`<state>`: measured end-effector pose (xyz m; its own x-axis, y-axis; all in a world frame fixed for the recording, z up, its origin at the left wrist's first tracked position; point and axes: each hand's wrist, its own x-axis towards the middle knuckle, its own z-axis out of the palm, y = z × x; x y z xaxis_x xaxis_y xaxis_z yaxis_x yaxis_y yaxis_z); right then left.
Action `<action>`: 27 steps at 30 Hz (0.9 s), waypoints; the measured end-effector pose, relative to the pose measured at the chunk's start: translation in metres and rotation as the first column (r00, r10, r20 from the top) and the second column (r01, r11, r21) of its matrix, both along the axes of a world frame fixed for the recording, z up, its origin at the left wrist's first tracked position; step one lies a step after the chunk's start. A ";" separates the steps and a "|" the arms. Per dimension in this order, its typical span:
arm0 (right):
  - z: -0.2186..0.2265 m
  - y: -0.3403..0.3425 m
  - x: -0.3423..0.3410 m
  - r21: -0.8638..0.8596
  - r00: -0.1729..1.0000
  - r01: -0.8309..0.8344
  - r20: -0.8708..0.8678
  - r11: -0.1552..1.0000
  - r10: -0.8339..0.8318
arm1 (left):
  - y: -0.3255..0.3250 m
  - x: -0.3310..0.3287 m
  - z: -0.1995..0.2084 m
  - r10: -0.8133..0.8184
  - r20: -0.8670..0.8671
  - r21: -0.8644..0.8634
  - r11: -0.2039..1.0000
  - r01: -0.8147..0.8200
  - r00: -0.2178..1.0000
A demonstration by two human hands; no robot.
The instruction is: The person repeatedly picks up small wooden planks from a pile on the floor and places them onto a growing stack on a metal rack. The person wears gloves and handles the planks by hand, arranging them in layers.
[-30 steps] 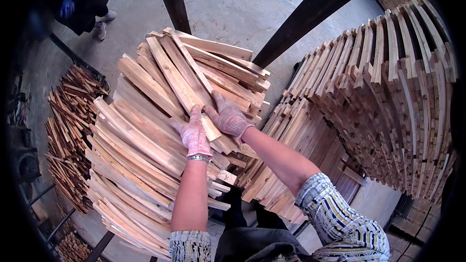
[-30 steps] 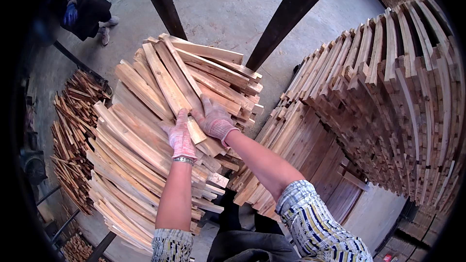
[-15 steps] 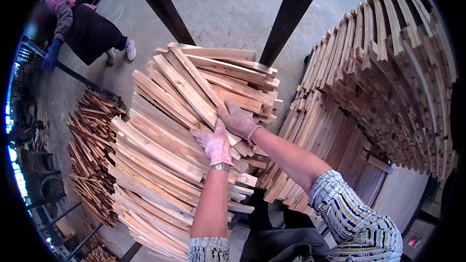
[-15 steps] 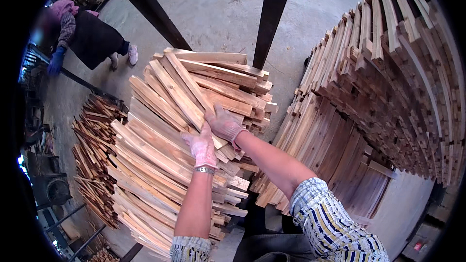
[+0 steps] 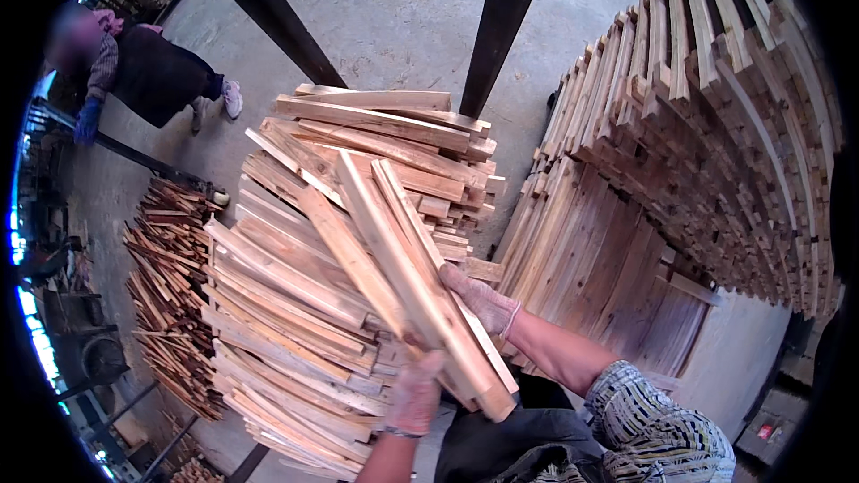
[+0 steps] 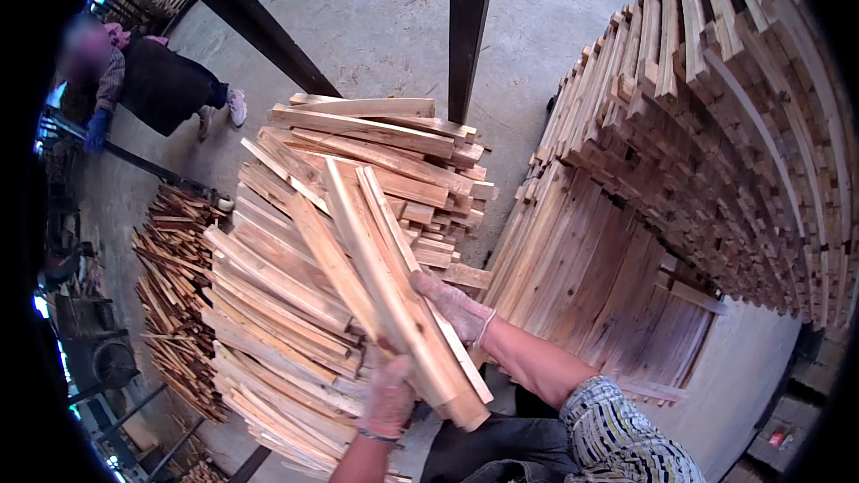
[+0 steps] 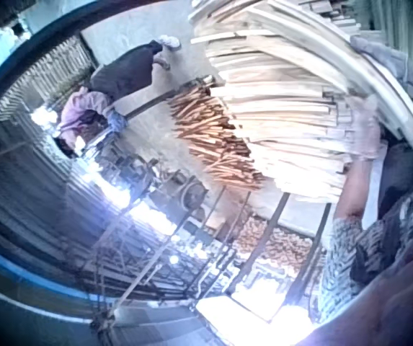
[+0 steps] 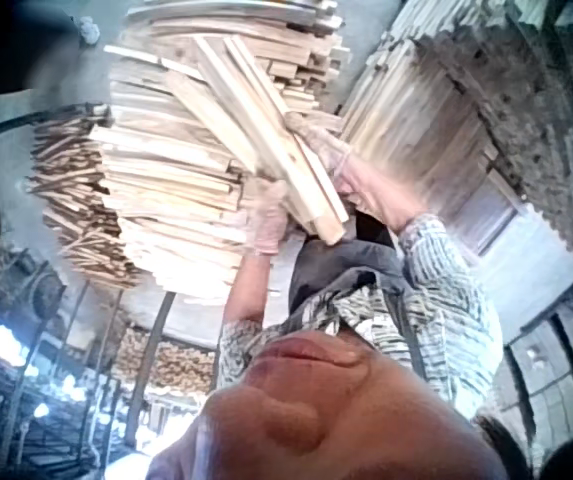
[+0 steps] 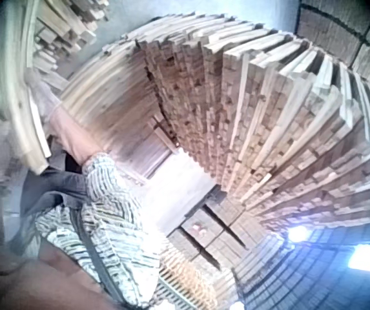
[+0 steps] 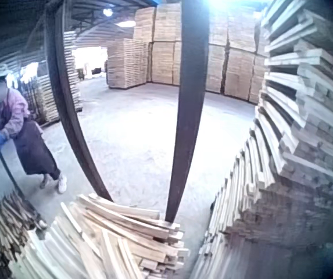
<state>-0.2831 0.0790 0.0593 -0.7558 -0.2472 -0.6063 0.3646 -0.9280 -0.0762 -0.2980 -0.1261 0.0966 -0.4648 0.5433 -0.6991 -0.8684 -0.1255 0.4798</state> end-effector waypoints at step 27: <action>0.130 -0.010 0.238 0.966 0.904 -0.256 0.223 0.044 0.365 | 0.010 0.118 -0.029 -0.089 -0.009 0.096 0.991 0.090 0.996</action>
<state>-0.0447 0.0688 0.1891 -0.8277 0.2772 -0.4879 0.5410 0.1635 -0.8250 -0.1803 -0.1161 0.0672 -0.4143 0.6477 -0.6394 -0.8761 -0.0935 0.4730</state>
